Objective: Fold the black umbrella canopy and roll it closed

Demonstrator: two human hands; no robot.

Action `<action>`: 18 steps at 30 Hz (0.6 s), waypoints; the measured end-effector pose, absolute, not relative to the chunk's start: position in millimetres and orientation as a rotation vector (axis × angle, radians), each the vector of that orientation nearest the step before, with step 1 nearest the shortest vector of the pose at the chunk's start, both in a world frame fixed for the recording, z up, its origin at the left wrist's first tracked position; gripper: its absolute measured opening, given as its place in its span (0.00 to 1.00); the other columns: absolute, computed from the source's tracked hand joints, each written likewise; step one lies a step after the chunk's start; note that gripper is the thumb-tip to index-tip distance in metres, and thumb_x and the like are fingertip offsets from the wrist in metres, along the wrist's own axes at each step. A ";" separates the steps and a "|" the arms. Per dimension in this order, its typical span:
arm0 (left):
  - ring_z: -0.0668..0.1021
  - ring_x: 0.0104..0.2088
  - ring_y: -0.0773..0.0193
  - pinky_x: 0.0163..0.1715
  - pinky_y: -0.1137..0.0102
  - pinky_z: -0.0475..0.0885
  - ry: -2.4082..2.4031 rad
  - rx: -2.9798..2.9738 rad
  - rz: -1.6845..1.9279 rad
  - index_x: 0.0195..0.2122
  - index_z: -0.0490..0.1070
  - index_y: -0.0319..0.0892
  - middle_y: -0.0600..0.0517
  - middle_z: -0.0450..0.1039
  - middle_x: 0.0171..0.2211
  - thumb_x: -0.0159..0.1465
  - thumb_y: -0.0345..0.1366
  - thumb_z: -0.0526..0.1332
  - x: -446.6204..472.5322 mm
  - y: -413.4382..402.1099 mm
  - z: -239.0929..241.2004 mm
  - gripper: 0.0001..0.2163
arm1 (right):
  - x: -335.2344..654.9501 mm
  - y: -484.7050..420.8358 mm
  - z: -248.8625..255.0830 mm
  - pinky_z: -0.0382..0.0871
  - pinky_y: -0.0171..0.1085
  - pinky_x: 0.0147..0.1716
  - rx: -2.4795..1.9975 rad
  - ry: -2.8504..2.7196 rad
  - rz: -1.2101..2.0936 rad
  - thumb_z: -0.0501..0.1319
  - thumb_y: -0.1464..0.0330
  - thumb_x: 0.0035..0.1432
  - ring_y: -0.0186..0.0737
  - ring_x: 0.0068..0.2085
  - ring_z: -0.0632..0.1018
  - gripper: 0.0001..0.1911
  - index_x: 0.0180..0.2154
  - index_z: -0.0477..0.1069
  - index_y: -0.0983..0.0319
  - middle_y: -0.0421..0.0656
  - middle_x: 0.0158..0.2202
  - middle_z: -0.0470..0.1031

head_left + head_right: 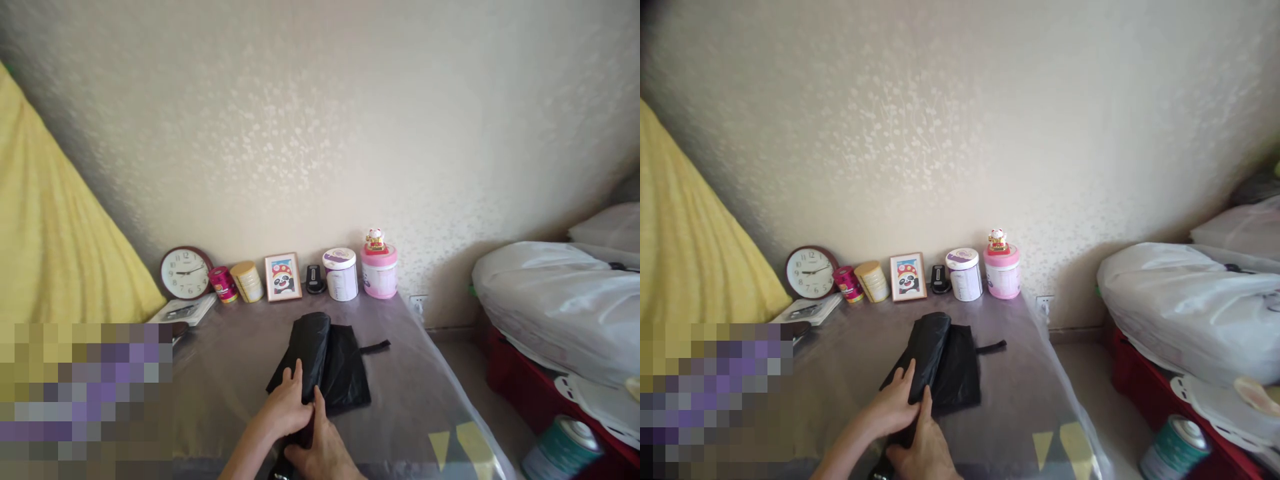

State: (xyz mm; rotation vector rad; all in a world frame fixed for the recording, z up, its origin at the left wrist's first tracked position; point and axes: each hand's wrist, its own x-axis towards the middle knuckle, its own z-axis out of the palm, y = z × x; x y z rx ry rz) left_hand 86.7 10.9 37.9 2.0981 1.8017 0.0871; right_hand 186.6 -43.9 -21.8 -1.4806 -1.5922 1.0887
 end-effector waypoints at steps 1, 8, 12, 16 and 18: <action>0.74 0.50 0.48 0.44 0.61 0.69 1.798 2.086 0.082 0.64 0.40 0.36 0.29 0.49 0.62 0.53 0.36 0.57 85.4 9.9 37.6 0.39 | 188.6 -43.8 -21.7 0.70 0.37 0.31 -1.449 -1.613 1.100 0.58 0.76 0.39 0.47 0.36 0.79 0.50 0.62 0.38 0.76 0.52 0.37 0.78; 0.76 0.47 0.55 0.43 0.67 0.70 1.891 2.006 0.179 0.65 0.34 0.37 0.29 0.53 0.60 0.51 0.24 0.55 96.5 -4.8 29.4 0.42 | 228.0 -43.1 -3.6 0.66 0.30 0.23 -1.246 -1.638 1.112 0.54 0.73 0.48 0.35 0.23 0.76 0.27 0.53 0.62 0.66 0.41 0.30 0.76; 0.76 0.46 0.59 0.44 0.69 0.69 1.885 1.981 0.441 0.64 0.37 0.35 0.37 0.63 0.54 0.53 0.24 0.52 89.4 -3.3 12.0 0.38 | 247.8 -48.1 -1.7 0.64 0.29 0.21 -1.206 -1.536 1.156 0.53 0.69 0.53 0.33 0.22 0.74 0.16 0.44 0.69 0.62 0.38 0.27 0.73; 0.71 0.52 0.60 0.50 0.68 0.66 1.790 1.979 0.681 0.63 0.43 0.36 0.40 0.62 0.55 0.52 0.25 0.51 74.8 2.9 15.6 0.35 | 250.7 -56.2 -9.4 0.62 0.29 0.20 -1.171 -1.501 1.349 0.53 0.65 0.54 0.32 0.21 0.73 0.16 0.43 0.69 0.61 0.37 0.27 0.72; 0.67 0.56 0.58 0.54 0.67 0.62 1.733 1.935 0.755 0.63 0.46 0.35 0.41 0.60 0.57 0.51 0.25 0.52 71.0 1.6 33.8 0.35 | 244.0 -58.9 -14.8 0.62 0.29 0.22 -1.137 -1.482 1.482 0.55 0.64 0.52 0.31 0.23 0.73 0.16 0.43 0.70 0.62 0.38 0.27 0.72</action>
